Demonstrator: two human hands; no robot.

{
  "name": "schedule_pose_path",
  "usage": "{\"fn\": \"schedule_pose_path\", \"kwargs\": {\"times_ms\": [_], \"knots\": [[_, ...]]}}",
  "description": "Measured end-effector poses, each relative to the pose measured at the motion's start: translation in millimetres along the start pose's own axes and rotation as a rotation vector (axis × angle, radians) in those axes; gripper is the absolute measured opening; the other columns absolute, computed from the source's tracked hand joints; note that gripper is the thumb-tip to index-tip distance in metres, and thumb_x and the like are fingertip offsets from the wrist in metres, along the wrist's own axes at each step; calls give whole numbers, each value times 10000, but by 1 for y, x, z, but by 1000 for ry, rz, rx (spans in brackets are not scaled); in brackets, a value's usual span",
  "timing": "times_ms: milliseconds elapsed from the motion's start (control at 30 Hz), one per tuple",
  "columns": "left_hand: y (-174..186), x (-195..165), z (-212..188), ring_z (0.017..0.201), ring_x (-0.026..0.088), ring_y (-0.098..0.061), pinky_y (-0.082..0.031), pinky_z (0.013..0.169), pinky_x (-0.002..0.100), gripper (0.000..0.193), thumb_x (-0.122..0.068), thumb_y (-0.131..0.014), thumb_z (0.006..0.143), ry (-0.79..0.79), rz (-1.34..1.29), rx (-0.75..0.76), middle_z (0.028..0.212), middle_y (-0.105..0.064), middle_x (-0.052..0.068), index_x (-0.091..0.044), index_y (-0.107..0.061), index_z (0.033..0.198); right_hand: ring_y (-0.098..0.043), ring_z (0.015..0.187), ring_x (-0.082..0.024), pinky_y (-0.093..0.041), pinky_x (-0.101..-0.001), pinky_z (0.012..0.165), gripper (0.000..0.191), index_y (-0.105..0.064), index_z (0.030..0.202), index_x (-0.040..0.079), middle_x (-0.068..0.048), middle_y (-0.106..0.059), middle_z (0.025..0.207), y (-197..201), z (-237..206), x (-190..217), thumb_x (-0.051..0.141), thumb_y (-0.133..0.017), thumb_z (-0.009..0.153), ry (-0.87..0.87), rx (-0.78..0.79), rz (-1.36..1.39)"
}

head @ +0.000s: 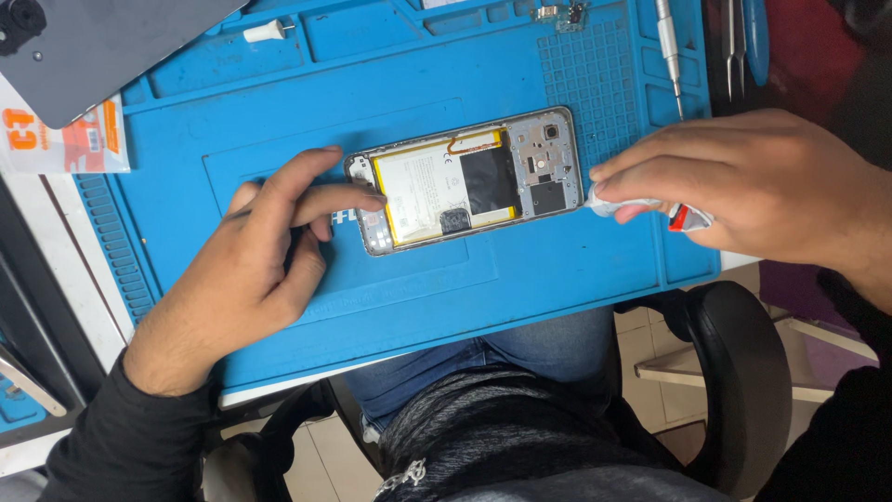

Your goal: The person uses a screwdriver to remove screws from a disassembled smartphone placed on a blue mat. Then they apply adhesive from a tube along the inner frame of the phone chassis.

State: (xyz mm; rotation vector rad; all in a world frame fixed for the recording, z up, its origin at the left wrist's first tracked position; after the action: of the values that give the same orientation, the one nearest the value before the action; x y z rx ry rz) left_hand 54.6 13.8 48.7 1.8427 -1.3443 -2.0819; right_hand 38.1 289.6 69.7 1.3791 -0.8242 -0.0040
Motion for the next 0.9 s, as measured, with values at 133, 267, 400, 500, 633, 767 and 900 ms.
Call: {"fn": "schedule_pose_path", "kwargs": {"times_ms": [133,267,400,500,633,767,900], "knots": [[0,1,-1,842,184,-615,-424,914,337,715,104,-540,813,-7,7,0,1322,-711,38,-3,-344,1492,-758,925,-173,-623,-247,682,426,-691,1123,32,-84,-751,1115,0,-1,-1,-58,-746,711,-1,-10,-19],[-1,3,-2,839,184,-610,-421,909,335,716,107,-539,807,-7,5,1,1321,-710,39,-4,-347,1487,-761,928,-182,-624,-261,680,440,-699,1119,29,-84,-758,1110,-2,-4,-9,-83,-725,695,-32,3,-53],[2,2,-1,858,194,-603,-418,933,350,686,83,-544,818,-36,35,-29,1329,-709,42,-1,-388,1481,-792,963,-221,-591,-235,594,370,-684,1125,29,-133,-754,1183,7,-10,-24,-75,-685,770,-65,-66,17],[9,-10,-1,962,228,-583,-398,1022,376,660,55,-567,842,-119,126,-137,1355,-701,49,-15,-431,1483,-778,1027,-296,-632,-288,708,266,-640,1198,2,-191,-710,1239,28,-19,-35,-43,-667,937,-21,-253,92],[10,-35,8,1241,320,-518,-362,1126,442,655,-18,-638,880,-226,258,-263,1415,-652,103,-27,-432,1502,-751,1085,-267,-637,-357,888,181,-643,1255,44,-127,-705,1185,47,-36,-59,76,-671,1079,-26,-584,393],[-46,-78,56,1388,367,-452,-327,1176,543,683,-122,-691,914,-386,273,-211,1436,-575,158,-39,-416,1534,-649,1114,-185,-525,-406,1029,132,-612,1270,88,-54,-646,1187,25,-47,-91,179,-626,1175,-22,-774,1204],[-138,-147,82,1349,379,-469,-314,1155,608,674,-228,-704,853,-619,197,-96,1406,-581,143,-84,-459,1465,-638,1130,-208,-462,-504,1162,148,-580,1279,112,-60,-651,1239,-4,-55,-107,228,-578,1187,-138,-879,1463]]}}
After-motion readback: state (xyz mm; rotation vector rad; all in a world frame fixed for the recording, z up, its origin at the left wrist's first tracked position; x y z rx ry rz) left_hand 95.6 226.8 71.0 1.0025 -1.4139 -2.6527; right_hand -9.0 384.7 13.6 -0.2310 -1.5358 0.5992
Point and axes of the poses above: each hand's wrist, its own z-axis towards the middle knuckle, its own y-axis out of the back of the hand, x = y × z, the point moved 9 cm from there along z, towards the middle knuckle
